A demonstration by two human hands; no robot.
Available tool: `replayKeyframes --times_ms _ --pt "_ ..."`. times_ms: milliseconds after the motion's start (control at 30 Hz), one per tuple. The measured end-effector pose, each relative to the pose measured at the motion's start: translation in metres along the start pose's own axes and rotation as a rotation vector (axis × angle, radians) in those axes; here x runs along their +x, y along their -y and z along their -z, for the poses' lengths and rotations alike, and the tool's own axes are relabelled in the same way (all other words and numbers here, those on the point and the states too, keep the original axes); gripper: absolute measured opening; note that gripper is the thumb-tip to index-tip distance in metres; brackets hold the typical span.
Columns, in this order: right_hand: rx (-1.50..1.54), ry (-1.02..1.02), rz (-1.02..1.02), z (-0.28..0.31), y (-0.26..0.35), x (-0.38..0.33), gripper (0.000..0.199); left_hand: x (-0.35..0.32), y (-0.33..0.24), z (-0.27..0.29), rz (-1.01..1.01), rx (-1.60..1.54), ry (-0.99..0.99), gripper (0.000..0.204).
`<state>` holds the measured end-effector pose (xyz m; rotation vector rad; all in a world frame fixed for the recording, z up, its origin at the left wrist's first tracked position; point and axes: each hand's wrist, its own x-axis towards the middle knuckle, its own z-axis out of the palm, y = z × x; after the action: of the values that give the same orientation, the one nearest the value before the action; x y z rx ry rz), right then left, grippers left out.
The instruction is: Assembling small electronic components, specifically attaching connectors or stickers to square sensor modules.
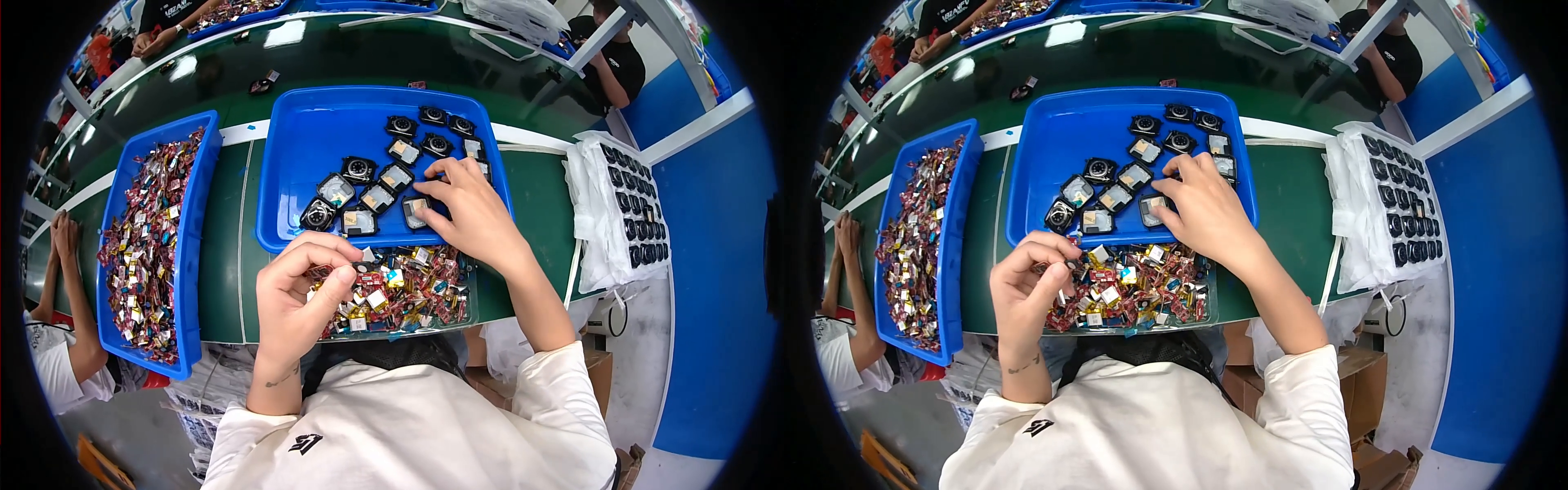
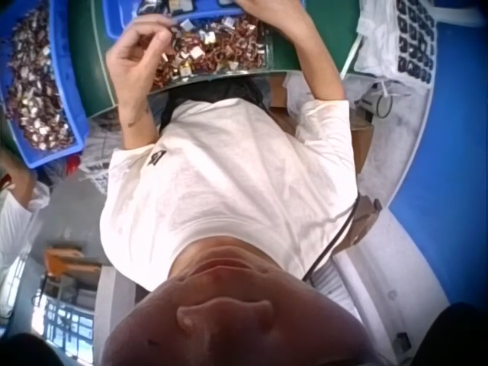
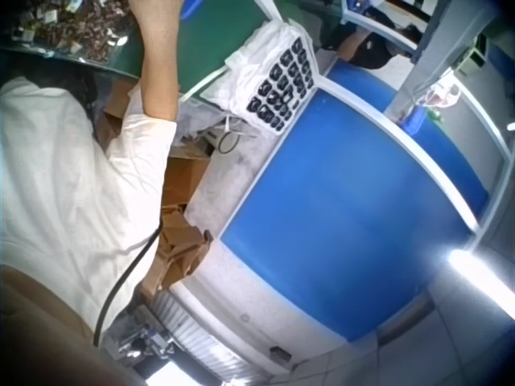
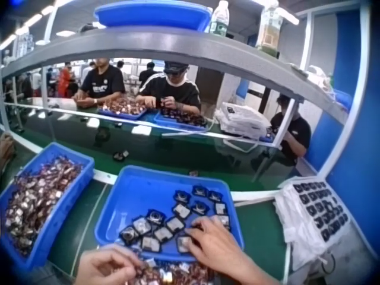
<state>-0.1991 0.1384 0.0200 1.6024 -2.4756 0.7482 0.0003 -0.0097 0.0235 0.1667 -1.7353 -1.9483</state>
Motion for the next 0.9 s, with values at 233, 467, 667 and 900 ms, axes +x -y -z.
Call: replayKeyframes --times_ms 233,467,667,900 --pt "0.435 0.0 -0.291 0.004 0.013 -0.001 0.018 -0.001 0.0 -0.004 0.032 0.064 0.001 0.004" --pt "1.022 -0.136 -0.325 0.004 0.059 -0.026 0.028 0.005 0.003 -0.021 0.001 0.172 -0.056 0.004" --pt "1.08 -0.207 -0.315 -0.006 0.076 -0.032 0.026 0.007 0.009 -0.025 -0.05 0.273 -0.146 0.005" --pt "1.047 -0.222 -0.32 -0.006 0.083 -0.034 0.025 0.007 0.009 -0.025 0.016 0.223 -0.17 0.006"
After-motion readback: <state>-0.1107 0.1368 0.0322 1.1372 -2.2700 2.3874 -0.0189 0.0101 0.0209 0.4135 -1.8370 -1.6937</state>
